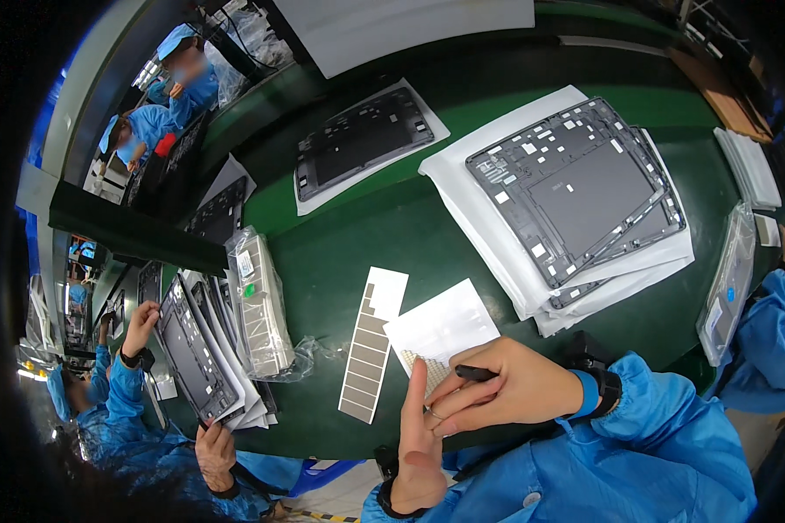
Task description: Processing and organizing electronic tablet back panels on an assembly line, applying components and moving finished pieces.
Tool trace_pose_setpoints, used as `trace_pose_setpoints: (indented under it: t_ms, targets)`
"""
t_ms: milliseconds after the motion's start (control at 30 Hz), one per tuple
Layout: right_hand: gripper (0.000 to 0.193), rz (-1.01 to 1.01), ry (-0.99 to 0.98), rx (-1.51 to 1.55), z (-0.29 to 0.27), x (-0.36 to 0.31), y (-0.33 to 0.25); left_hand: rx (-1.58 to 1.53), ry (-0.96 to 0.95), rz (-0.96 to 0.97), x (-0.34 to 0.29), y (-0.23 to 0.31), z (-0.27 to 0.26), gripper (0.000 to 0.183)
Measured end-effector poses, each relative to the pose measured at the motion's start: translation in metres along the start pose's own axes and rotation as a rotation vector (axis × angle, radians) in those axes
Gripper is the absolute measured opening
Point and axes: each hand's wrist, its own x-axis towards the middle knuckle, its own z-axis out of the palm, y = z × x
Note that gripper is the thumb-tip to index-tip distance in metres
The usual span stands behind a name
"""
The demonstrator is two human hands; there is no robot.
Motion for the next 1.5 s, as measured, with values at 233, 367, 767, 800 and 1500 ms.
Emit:
trace_pose_setpoints:
  t_ms: [233, 367, 767, 800, 1500]
  targets:
    - [0.032, 0.040, -0.019, -0.187, -0.004, 0.001, -0.001, -0.024, 0.003, -0.037, -0.002, -0.003, -0.001, 0.113]
    - [0.037, -0.061, -0.025, -0.071, -0.003, 0.004, 0.007, -0.011, -0.033, -0.006, 0.003, -0.006, -0.003, 0.114]
    - [0.031, 0.042, -0.002, 0.016, 0.001, 0.007, 0.009, -0.046, -0.041, -0.032, 0.003, -0.009, -0.010, 0.114]
    - [0.033, -0.001, -0.017, 0.028, 0.001, 0.007, 0.013, -0.071, -0.064, -0.016, 0.005, -0.010, -0.011, 0.110]
    - [0.020, -0.204, 0.486, -0.452, -0.004, 0.031, 0.039, 1.335, -0.061, -0.127, 0.035, -0.009, -0.068, 0.106]
